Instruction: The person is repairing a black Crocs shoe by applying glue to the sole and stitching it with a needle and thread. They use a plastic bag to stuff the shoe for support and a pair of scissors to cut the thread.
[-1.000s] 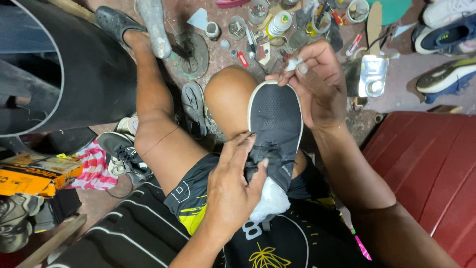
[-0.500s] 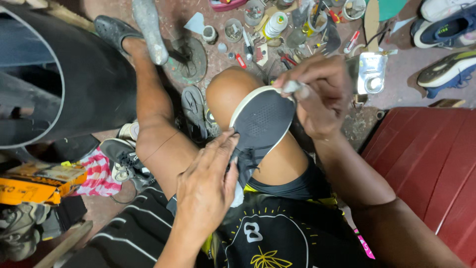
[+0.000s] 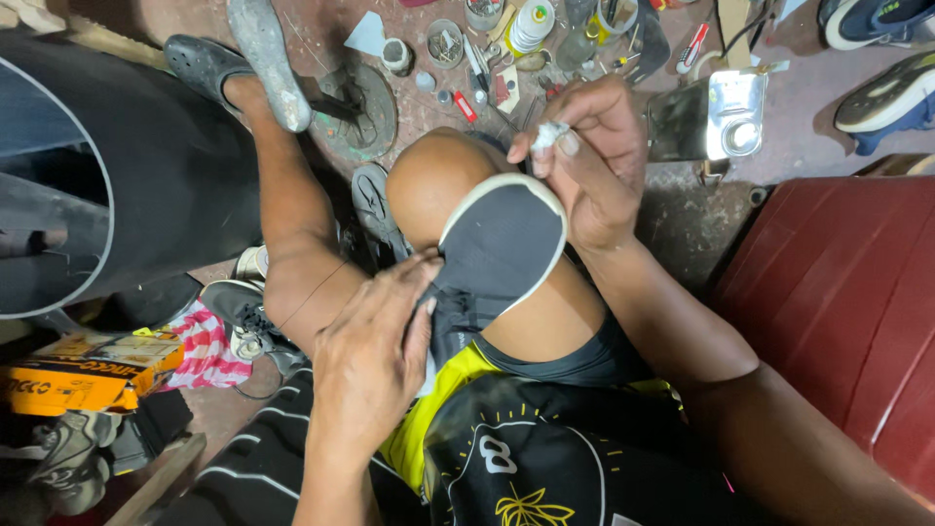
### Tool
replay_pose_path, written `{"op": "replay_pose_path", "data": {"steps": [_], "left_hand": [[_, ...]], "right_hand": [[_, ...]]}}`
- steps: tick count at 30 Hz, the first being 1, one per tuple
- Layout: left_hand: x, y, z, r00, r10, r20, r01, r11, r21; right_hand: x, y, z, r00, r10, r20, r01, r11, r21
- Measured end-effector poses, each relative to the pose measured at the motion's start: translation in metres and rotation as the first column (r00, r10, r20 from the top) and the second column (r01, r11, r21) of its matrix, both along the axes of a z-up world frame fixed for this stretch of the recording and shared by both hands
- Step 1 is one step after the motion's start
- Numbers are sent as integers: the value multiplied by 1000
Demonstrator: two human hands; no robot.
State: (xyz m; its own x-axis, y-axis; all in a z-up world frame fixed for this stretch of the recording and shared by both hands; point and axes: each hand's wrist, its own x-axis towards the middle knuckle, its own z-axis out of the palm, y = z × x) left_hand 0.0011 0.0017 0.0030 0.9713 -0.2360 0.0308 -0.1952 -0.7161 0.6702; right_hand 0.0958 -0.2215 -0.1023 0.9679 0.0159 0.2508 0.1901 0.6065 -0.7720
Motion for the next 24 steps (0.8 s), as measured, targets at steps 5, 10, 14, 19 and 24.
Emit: {"op": "replay_pose_path", "data": {"steps": [5, 10, 14, 19, 24], "left_hand": [[-7, -8, 6, 983, -83, 164, 45, 973, 226], [-3, -25, 4, 958, -130, 256, 57, 960, 276], [-10, -37, -2, 951, -117, 285, 34, 960, 279], [-20, -46, -11, 939, -101, 327, -23, 935, 355], [-19, -44, -16, 942, -102, 320, -21, 933, 359]], "right_hand": [[-17, -14, 28, 996, 38, 76, -22, 979, -204], [-37, -33, 29, 983, 50, 177, 26, 916, -401], [-47, -50, 10, 983, 49, 175, 34, 897, -441], [-53, -59, 1, 969, 28, 245, 95, 874, -476], [-50, -55, 6, 957, 52, 285, 110, 845, -523]]}}
